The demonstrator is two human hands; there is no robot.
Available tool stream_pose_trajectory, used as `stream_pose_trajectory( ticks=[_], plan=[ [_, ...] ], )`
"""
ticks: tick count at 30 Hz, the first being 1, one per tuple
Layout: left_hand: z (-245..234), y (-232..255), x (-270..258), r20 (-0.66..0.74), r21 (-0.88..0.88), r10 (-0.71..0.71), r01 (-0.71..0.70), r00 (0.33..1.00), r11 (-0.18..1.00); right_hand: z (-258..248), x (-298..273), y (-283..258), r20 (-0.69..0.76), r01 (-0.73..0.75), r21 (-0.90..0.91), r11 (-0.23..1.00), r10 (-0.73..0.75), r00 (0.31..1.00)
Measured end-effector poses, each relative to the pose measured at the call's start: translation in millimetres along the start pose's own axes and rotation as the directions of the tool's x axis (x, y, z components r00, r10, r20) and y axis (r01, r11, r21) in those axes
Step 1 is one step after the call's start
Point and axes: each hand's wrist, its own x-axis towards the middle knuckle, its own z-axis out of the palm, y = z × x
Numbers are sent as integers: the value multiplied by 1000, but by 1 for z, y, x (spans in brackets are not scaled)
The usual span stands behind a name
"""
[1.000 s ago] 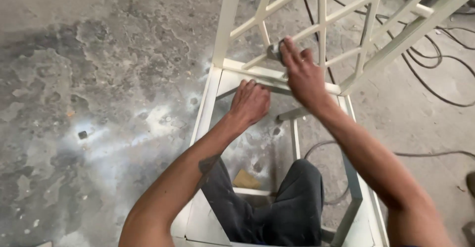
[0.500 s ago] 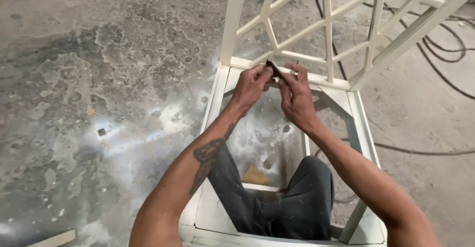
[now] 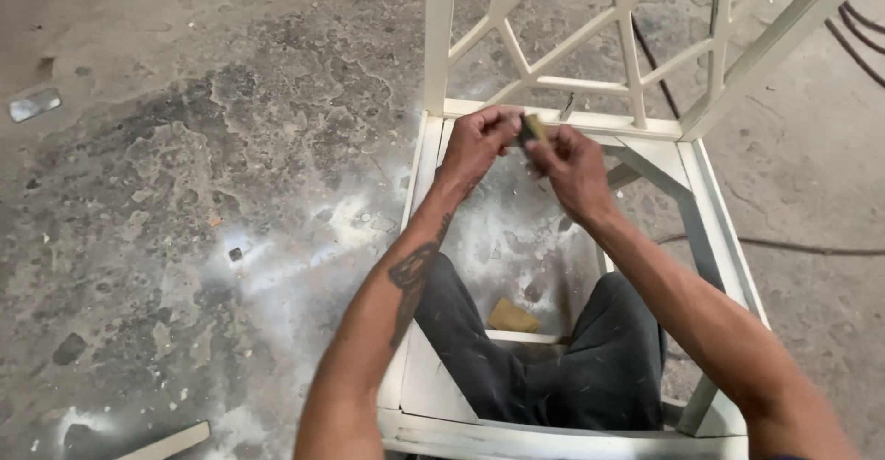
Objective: Sanding the frame of a white wooden chair using a sanding block
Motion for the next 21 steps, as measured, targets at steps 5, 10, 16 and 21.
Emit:
stream_pose_trajectory(
  ticks=[5, 10, 16, 21],
  plan=[
    [-25, -6, 3, -23, 780, 176, -92, 984, 619, -8, 56, 32, -91, 356, -773, 525, -647, 757],
    [-25, -11, 3, 82, 872, 203, -169, 976, 460, 18, 88, 49, -132, 352, -795, 494, -707, 694],
    [-16, -2, 3, 110, 891, 217, -193, 970, 411, 27, 73, 37, -100, 360, -758, 545, -642, 760],
    [-15, -6, 4, 144, 905, 166, -197, 976, 377, 29, 67, 33, -87, 359, -768, 530, -642, 761]
  ],
)
